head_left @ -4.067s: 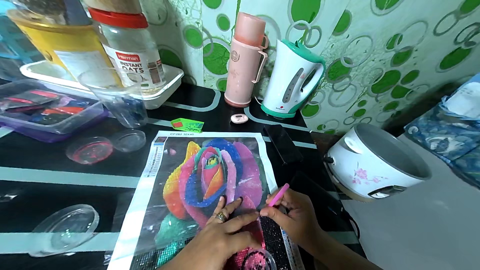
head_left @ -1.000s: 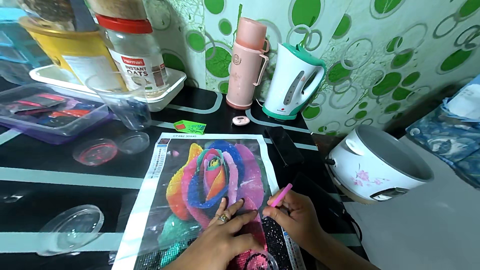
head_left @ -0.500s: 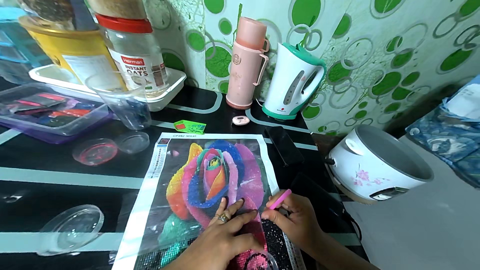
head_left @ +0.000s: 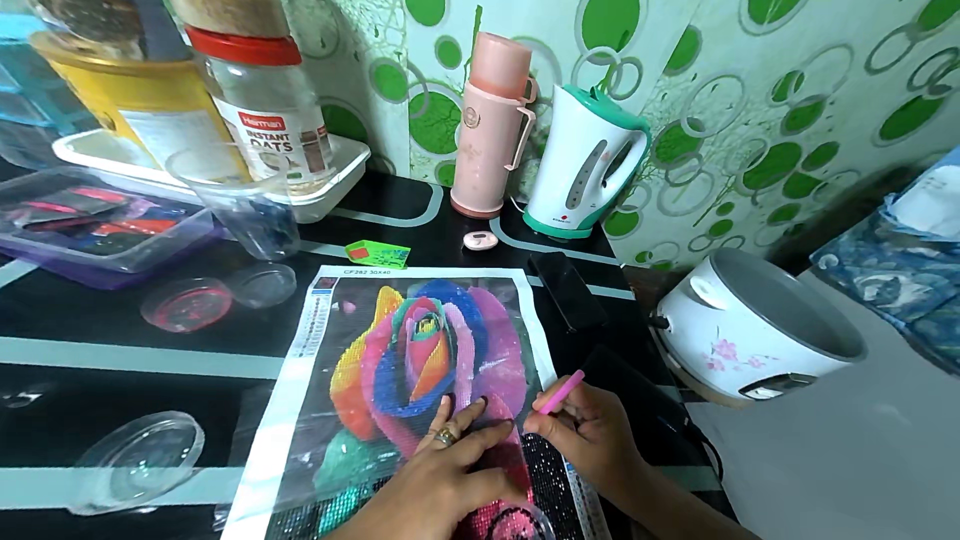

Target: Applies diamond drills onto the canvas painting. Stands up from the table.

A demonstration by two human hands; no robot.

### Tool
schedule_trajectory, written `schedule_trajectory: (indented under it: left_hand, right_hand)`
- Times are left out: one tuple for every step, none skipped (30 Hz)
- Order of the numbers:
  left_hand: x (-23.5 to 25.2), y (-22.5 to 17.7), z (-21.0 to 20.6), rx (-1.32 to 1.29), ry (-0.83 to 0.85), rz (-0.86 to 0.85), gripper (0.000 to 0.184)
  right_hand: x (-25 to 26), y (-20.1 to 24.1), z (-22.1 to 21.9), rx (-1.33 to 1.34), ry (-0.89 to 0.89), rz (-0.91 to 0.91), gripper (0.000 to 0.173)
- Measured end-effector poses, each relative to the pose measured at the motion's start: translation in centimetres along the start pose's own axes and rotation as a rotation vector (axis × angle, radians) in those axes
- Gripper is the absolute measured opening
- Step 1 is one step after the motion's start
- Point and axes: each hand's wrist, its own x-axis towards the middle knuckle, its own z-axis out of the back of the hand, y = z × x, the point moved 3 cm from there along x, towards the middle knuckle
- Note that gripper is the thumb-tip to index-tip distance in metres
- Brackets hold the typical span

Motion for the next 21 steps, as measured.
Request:
schedule_trajectory:
  left_hand:
    - [0.01, -0.02, 0.03, -0.001, 0.000, -0.002, 0.058]
    - [0.03, -0.04, 0.06, -0.003, 0.003, -0.001, 0.058]
    - [0.02, -0.05, 0.07, -0.001, 0.005, 0.001, 0.058]
    - [0.02, -0.05, 0.08, -0.001, 0.006, 0.004, 0.058]
    - [0.01, -0.04, 0.07, -0.005, 0.008, 0.008, 0.058]
    - [0.00, -0.02, 0.07, -0.005, 0.004, 0.011, 0.058]
    - [0.00, -0.03, 0.07, -0.004, 0.002, 0.012, 0.058]
    - [0.00, -0.03, 0.09, -0.005, 0.006, 0.016, 0.058]
    - [0.00, -0.05, 0.09, -0.008, 0.008, 0.016, 0.058]
    - [-0.01, -0.04, 0.08, -0.009, 0.009, 0.015, 0.059]
    - [-0.02, -0.02, 0.06, -0.009, 0.007, 0.012, 0.059]
    - [-0.04, 0.01, 0.03, -0.010, 0.003, 0.011, 0.059]
    - [-0.04, 0.02, 0.03, -0.012, 0.000, 0.010, 0.059]
    - [-0.03, 0.02, 0.05, -0.011, -0.003, 0.008, 0.059]
    - [-0.03, 0.01, 0.07, -0.008, -0.003, 0.007, 0.059]
    - [-0.03, -0.01, 0.09, -0.009, 0.002, 0.008, 0.059]
    - [-0.03, -0.02, 0.09, -0.008, 0.005, 0.009, 0.059]
    - [-0.02, 0.00, 0.08, -0.007, 0.005, 0.008, 0.058]
    - [-0.01, 0.01, 0.07, -0.006, 0.005, 0.007, 0.058]
    - [0.00, -0.02, 0.08, -0.008, 0.007, 0.007, 0.058]
    - [0.00, -0.03, 0.10, -0.006, 0.008, 0.009, 0.058]
  right_hand:
    - [0.01, -0.03, -0.03, -0.001, 0.001, 0.004, 0.015]
    - [0.00, -0.06, -0.07, -0.002, 0.000, 0.009, 0.015]
    - [-0.01, -0.07, -0.09, -0.002, -0.002, 0.015, 0.015]
    - [-0.01, -0.05, -0.12, -0.003, -0.001, 0.019, 0.014]
    - [0.00, -0.03, -0.13, -0.005, 0.001, 0.023, 0.015]
    - [0.01, -0.01, -0.14, -0.007, 0.002, 0.025, 0.015]
    - [0.01, -0.01, -0.14, -0.007, 0.003, 0.026, 0.015]
    - [0.00, -0.01, -0.13, -0.009, 0.005, 0.025, 0.015]
    - [0.00, -0.02, -0.13, -0.011, 0.008, 0.026, 0.015]
    - [-0.01, -0.04, -0.12, -0.013, 0.010, 0.028, 0.014]
    - [-0.03, -0.06, -0.10, -0.013, 0.014, 0.032, 0.014]
    - [-0.03, -0.07, -0.08, -0.015, 0.017, 0.037, 0.015]
    - [0.00, -0.06, -0.06, -0.018, 0.019, 0.041, 0.015]
    - [0.02, -0.03, -0.04, -0.023, 0.020, 0.045, 0.015]
    - [0.04, -0.03, -0.04, -0.025, 0.021, 0.050, 0.015]
    - [0.06, -0.04, -0.04, -0.027, 0.021, 0.053, 0.015]
    - [0.05, -0.07, -0.04, -0.030, 0.021, 0.055, 0.015]
    - [0.04, -0.08, -0.02, -0.035, 0.020, 0.055, 0.015]
    - [0.02, -0.08, 0.00, -0.038, 0.016, 0.048, 0.015]
    - [0.01, -0.06, 0.03, -0.035, 0.009, 0.036, 0.014]
    - [0.02, -0.02, 0.09, -0.028, -0.002, 0.017, 0.014]
